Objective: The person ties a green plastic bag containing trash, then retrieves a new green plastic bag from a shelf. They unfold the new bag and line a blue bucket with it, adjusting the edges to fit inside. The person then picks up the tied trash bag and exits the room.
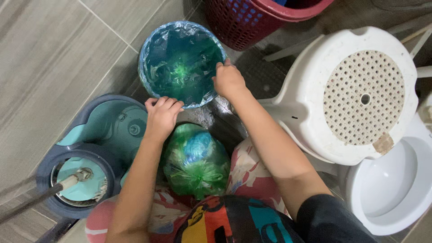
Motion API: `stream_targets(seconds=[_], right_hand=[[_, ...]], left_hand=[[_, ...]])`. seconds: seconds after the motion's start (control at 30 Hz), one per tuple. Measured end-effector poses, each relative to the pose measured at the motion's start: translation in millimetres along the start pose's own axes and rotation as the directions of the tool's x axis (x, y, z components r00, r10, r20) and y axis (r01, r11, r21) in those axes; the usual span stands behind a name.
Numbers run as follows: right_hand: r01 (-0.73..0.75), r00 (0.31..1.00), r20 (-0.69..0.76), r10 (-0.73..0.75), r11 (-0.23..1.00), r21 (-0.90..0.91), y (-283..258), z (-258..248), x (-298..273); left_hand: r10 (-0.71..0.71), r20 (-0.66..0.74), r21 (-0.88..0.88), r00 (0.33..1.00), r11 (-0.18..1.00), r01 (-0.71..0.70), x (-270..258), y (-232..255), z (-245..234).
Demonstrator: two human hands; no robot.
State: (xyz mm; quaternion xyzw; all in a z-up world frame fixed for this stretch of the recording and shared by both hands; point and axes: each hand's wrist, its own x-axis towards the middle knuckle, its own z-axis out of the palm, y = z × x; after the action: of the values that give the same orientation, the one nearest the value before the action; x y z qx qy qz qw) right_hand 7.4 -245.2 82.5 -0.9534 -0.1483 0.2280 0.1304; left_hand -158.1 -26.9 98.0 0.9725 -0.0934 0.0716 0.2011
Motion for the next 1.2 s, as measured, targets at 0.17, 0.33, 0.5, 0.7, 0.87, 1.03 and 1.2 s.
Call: stream_targets(seconds=[0.17,0.33,0.5,0.7,0.87,1.03,1.2], right_hand=[[-0.076,0.994,0.085,0.072,0.996,0.037,-1,-3,8],[-0.001,0.999,0.054,-0.001,0.999,0.051,-27,-80,-40],[0.135,0.991,-0.007,-0.137,0.969,0.205,-34,-164,-76],[0.218,0.969,-0.198,-0.150,0.895,0.388,21,-220,-130],[0.042,0.936,-0.335,0.109,0.909,0.415,126,-245,-161],[-0.159,0.953,-0.214,0.215,0.954,0.254,218,-289,-176],[-0.444,0.894,0.001,0.448,0.886,0.131,274,-317,-149]], left_hand=[[-0.012,0.023,0.003,1.000,1.000,0.012,1,-3,2],[-0.052,-0.049,0.050,0.997,0.997,0.054,18,34,-40],[-0.341,0.046,-0.086,0.939,0.935,0.343,31,100,-72],[-0.555,0.318,-0.231,0.768,0.741,0.631,56,200,-87],[-0.479,0.330,-0.480,0.814,0.657,0.581,92,255,-51],[-0.436,0.888,-0.275,0.143,-0.256,0.927,131,309,-18],[-0.362,0.932,-0.223,0.004,-0.565,0.794,117,358,9]])
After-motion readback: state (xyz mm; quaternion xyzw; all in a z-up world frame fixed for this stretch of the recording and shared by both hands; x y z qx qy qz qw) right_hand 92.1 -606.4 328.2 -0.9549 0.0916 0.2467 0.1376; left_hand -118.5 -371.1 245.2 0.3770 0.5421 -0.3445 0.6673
